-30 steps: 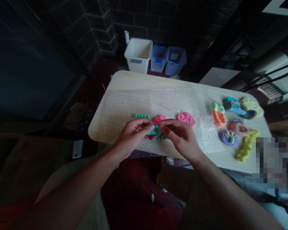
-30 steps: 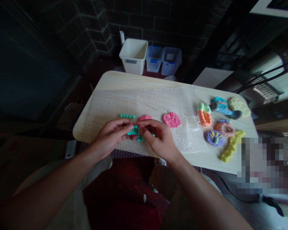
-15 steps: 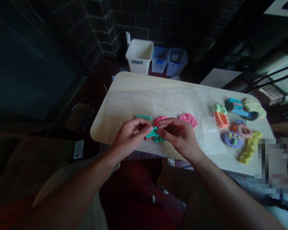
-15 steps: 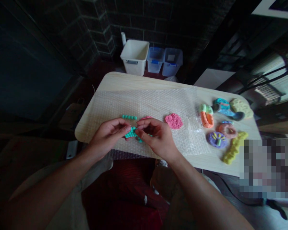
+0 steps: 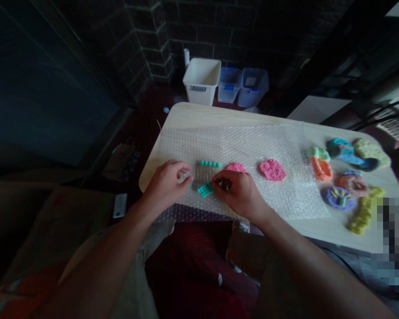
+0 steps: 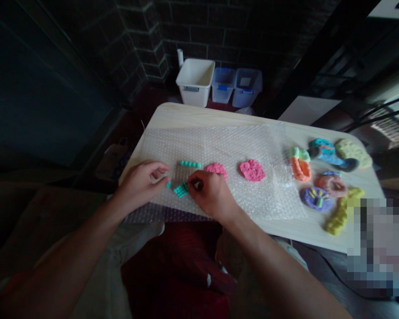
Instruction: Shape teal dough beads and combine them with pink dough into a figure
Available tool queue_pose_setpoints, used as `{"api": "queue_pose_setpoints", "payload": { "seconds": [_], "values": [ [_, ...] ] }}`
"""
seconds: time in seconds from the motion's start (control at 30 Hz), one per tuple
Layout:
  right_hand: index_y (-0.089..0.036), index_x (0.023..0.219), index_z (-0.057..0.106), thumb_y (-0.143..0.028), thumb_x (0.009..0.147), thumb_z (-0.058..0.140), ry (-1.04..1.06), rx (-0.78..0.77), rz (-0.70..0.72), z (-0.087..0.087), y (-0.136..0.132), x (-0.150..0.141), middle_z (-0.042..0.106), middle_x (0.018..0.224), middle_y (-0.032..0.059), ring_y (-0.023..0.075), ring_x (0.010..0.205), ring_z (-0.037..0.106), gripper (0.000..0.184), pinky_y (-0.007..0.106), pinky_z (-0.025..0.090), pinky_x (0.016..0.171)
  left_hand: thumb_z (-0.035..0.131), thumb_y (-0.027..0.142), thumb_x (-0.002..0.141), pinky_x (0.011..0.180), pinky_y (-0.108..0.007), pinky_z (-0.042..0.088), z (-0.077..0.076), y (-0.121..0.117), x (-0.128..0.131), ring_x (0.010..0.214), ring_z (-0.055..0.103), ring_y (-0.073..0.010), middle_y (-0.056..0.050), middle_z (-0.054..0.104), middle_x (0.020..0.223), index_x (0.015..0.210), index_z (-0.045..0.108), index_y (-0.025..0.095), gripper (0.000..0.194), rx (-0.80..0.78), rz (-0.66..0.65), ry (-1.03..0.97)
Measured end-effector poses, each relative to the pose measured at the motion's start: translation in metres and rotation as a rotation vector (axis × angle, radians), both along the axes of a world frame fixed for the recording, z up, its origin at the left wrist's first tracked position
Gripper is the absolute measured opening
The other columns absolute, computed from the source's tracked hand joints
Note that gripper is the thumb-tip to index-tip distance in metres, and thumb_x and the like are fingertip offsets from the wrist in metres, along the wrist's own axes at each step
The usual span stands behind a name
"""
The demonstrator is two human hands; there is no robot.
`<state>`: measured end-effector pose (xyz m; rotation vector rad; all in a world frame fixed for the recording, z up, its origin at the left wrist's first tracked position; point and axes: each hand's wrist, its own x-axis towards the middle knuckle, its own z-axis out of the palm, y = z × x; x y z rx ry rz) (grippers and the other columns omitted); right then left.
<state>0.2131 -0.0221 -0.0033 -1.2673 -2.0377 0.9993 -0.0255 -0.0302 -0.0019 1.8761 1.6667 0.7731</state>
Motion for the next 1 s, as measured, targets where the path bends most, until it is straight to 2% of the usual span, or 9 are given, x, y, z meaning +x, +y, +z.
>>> {"api": "queue_pose_setpoints", "payload": {
  "seconds": [0.17, 0.3, 0.37, 0.47, 0.53, 0.6, 0.7, 0.8, 1.0],
  "values": [
    [-0.016, 0.088, 0.081, -0.012, 0.088, 0.065, -0.121, 0.043, 0.005, -0.002, 0.003, -0.008, 0.075, 0.074, 0.0048, 0.0148, 0.06, 0.063, 0.017, 0.03, 0.045, 0.061, 0.082, 0.019, 0.08, 0.077, -0.036, 0.05, -0.007, -0.007, -0.002, 0.082, 0.069, -0.0247, -0.007, 0.076, 0.091, 0.091, 0.079, 0.022, 0.012, -0.065, -0.081, 0.0],
    [-0.013, 0.097, 0.083, -0.015, 0.092, 0.064, -0.106, 0.157, 0.001, -0.003, 0.003, -0.008, 0.079, 0.087, 0.0108, 0.0193, 0.069, 0.067, 0.02, 0.034, 0.05, 0.069, 0.077, 0.015, 0.081, 0.077, -0.035, 0.05, -0.007, -0.005, 0.0, 0.078, 0.068, -0.0234, -0.005, 0.075, 0.081, 0.087, 0.079, 0.022, 0.009, -0.148, -0.062, -0.116],
    [-0.012, 0.104, 0.083, -0.02, 0.095, 0.066, -0.061, 0.192, -0.002, 0.0, 0.001, -0.007, 0.079, 0.091, 0.0122, 0.0198, 0.07, 0.068, 0.021, 0.035, 0.052, 0.07, 0.079, 0.019, 0.082, 0.077, -0.035, 0.052, -0.002, -0.003, 0.004, 0.081, 0.071, -0.023, -0.006, 0.077, 0.085, 0.091, 0.078, 0.019, 0.009, -0.238, -0.012, -0.269],
    [-0.015, 0.109, 0.082, -0.027, 0.095, 0.073, 0.054, 0.194, 0.031, 0.005, -0.005, -0.004, 0.081, 0.095, 0.0106, 0.02, 0.075, 0.072, 0.02, 0.034, 0.055, 0.072, 0.087, 0.026, 0.078, 0.077, -0.031, 0.055, 0.01, -0.004, 0.014, 0.08, 0.073, -0.0193, -0.006, 0.078, 0.087, 0.092, 0.077, 0.016, 0.019, -0.394, 0.042, -0.638],
    [-0.019, 0.111, 0.082, -0.03, 0.096, 0.077, 0.142, 0.178, 0.047, 0.008, -0.009, -0.003, 0.084, 0.1, 0.0088, 0.0206, 0.082, 0.076, 0.02, 0.033, 0.057, 0.077, 0.092, 0.028, 0.075, 0.074, -0.029, 0.055, 0.015, -0.006, 0.021, 0.075, 0.072, -0.0164, -0.004, 0.078, 0.083, 0.089, 0.078, 0.015, 0.024, -0.489, 0.028, -0.826],
    [-0.022, 0.111, 0.082, -0.03, 0.096, 0.078, 0.21, 0.163, 0.046, 0.011, -0.013, -0.001, 0.085, 0.102, 0.007, 0.0208, 0.086, 0.078, 0.017, 0.033, 0.059, 0.08, 0.096, 0.029, 0.072, 0.071, -0.028, 0.056, 0.018, -0.008, 0.026, 0.069, 0.071, -0.0148, -0.003, 0.078, 0.078, 0.085, 0.077, 0.015, 0.027, -0.554, 0.002, -0.934],
    [-0.023, 0.108, 0.085, -0.026, 0.099, 0.075, 0.293, 0.149, 0.061, 0.013, -0.017, 0.003, 0.085, 0.099, 0.0055, 0.0199, 0.087, 0.079, 0.013, 0.033, 0.06, 0.081, 0.099, 0.031, 0.068, 0.069, -0.028, 0.056, 0.017, -0.01, 0.029, 0.066, 0.071, -0.0141, -0.003, 0.078, 0.074, 0.082, 0.075, 0.015, 0.032, -0.612, -0.009, -0.999],
    [-0.025, 0.112, 0.085, -0.023, 0.102, 0.07, 0.344, 0.134, 0.083, 0.014, -0.018, 0.006, 0.085, 0.098, 0.0053, 0.019, 0.086, 0.078, 0.019, 0.034, 0.061, 0.079, 0.1, 0.029, 0.068, 0.071, -0.028, 0.057, 0.017, -0.01, 0.03, 0.069, 0.072, -0.0146, -0.003, 0.078, 0.074, 0.082, 0.074, 0.015, 0.032, -0.63, -0.02, -1.009],
    [-0.025, 0.109, 0.087, -0.021, 0.099, 0.07, 0.329, 0.132, 0.063, 0.017, -0.02, 0.011, 0.083, 0.096, 0.0064, 0.0194, 0.083, 0.077, 0.02, 0.035, 0.06, 0.077, 0.094, 0.031, 0.079, 0.073, -0.029, 0.058, 0.015, -0.01, 0.033, 0.074, 0.073, -0.0153, -0.005, 0.079, 0.084, 0.092, 0.079, 0.015, 0.025, -0.641, -0.061, -1.007]
  ]
}}
